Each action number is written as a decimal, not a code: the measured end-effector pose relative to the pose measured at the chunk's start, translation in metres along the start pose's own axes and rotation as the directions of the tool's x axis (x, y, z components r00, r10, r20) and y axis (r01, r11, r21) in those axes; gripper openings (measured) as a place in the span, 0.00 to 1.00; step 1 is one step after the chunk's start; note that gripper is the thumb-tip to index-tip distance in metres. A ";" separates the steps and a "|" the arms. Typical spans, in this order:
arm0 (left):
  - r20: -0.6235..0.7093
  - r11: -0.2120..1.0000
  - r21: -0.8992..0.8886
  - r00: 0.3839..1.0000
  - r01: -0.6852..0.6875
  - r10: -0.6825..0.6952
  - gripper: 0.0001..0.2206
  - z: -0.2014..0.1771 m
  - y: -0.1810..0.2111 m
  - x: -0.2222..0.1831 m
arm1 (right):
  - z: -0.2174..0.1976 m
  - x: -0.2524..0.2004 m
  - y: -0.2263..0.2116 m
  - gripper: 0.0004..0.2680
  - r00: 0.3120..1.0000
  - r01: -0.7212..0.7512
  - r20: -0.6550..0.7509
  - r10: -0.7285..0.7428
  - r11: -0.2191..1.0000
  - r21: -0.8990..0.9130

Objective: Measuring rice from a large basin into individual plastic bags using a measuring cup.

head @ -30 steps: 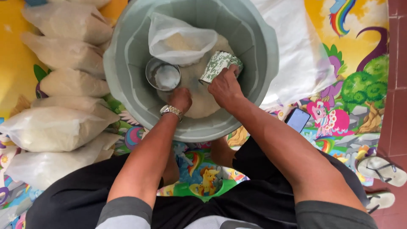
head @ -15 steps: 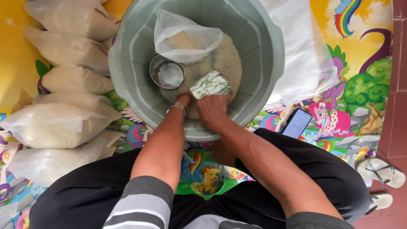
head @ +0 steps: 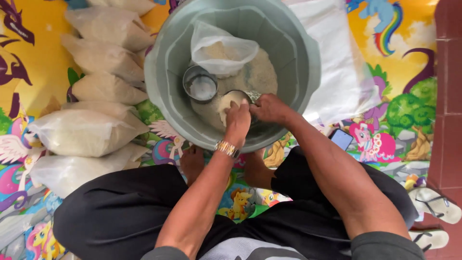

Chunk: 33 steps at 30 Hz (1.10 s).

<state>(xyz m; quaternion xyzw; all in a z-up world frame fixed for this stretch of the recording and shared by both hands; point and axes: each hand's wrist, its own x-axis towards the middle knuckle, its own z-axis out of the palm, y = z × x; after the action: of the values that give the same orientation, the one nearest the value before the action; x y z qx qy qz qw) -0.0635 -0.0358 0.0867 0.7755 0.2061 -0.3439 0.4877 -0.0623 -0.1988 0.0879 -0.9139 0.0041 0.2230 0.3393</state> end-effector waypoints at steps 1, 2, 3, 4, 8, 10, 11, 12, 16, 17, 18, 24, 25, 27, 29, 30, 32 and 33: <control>0.013 0.999 0.014 0.999 -0.046 0.046 0.37 -0.009 0.012 -0.019 | -0.010 -0.006 -0.005 0.19 0.999 0.031 -0.011 -0.032 0.999 -0.044; 0.032 0.995 0.031 0.995 -0.091 0.090 0.38 -0.017 0.023 -0.040 | -0.020 -0.015 -0.008 0.20 0.998 0.056 -0.022 -0.058 0.995 -0.087; 0.042 0.994 0.034 0.994 -0.100 0.099 0.38 -0.032 0.027 -0.051 | -0.031 -0.023 -0.012 0.20 0.998 0.046 -0.033 -0.049 0.995 -0.089; -0.140 0.967 0.031 0.957 -0.254 0.256 0.25 -0.048 0.032 -0.062 | -0.043 -0.029 -0.016 0.20 0.997 0.053 -0.057 -0.057 0.997 -0.063; -0.400 0.860 0.402 0.785 -0.314 0.473 0.12 -0.107 0.013 -0.001 | -0.081 -0.039 -0.024 0.21 0.997 -0.066 -0.044 0.064 0.997 -0.042; -0.279 0.831 0.462 0.838 -0.310 0.468 0.15 -0.116 0.015 0.008 | -0.109 -0.047 -0.046 0.19 1.000 -0.008 -0.016 0.005 0.983 -0.181; -0.154 0.796 0.522 0.884 -0.307 0.442 0.18 -0.120 0.014 0.013 | -0.120 -0.050 -0.057 0.17 0.999 0.052 0.024 -0.047 0.949 -0.311; -0.156 0.798 0.524 0.887 -0.299 0.435 0.18 -0.120 0.014 0.012 | -0.133 -0.069 -0.073 0.17 0.998 0.055 0.031 -0.047 0.951 -0.306; 0.007 0.477 0.837 0.876 -0.270 0.483 0.14 -0.112 -0.014 0.044 | -0.163 -0.114 -0.109 0.19 0.967 -0.222 -0.110 0.231 0.971 0.088; 0.067 0.320 0.913 0.865 -0.255 0.498 0.14 -0.107 -0.025 0.061 | -0.168 -0.119 -0.111 0.19 0.931 -0.309 -0.147 0.333 0.936 0.168; 0.070 0.319 0.913 0.867 -0.255 0.493 0.14 -0.106 -0.033 0.073 | -0.164 -0.123 -0.108 0.19 0.931 -0.313 -0.142 0.337 0.935 0.169; 0.120 0.353 0.893 0.905 -0.278 0.408 0.13 -0.092 -0.028 0.080 | -0.167 -0.133 -0.104 0.15 0.904 -0.299 -0.189 0.384 0.882 0.363; 0.144 0.407 0.857 0.907 -0.315 0.397 0.12 -0.087 -0.032 0.082 | -0.165 -0.132 -0.102 0.15 0.897 -0.301 -0.208 0.391 0.883 0.360; 0.168 0.464 0.816 0.910 -0.344 0.378 0.12 -0.074 -0.040 0.073 | -0.161 -0.133 -0.097 0.15 0.891 -0.307 -0.219 0.399 0.882 0.357; 0.239 0.374 0.843 0.892 -0.387 0.384 0.11 -0.062 -0.034 0.057 | -0.160 -0.131 -0.095 0.15 0.887 -0.309 -0.228 0.402 0.883 0.354; 0.240 0.374 0.843 0.892 -0.387 0.383 0.11 -0.054 -0.039 0.057 | -0.160 -0.133 -0.094 0.15 0.887 -0.310 -0.227 0.403 0.882 0.354; 0.346 0.219 0.858 0.838 -0.465 0.421 0.09 -0.038 -0.044 0.060 | -0.162 -0.135 -0.095 0.15 0.892 -0.257 -0.264 0.368 0.892 0.372; 0.346 0.218 0.858 0.837 -0.465 0.424 0.09 -0.035 -0.054 0.071 | -0.161 -0.136 -0.094 0.15 0.891 -0.256 -0.267 0.367 0.892 0.372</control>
<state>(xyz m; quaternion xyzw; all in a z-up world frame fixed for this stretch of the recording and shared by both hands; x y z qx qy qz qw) -0.0394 0.0178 0.0115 0.9288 -0.2606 -0.2586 0.0508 -0.1041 -0.2460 0.3102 -0.8561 0.2460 0.1153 0.4396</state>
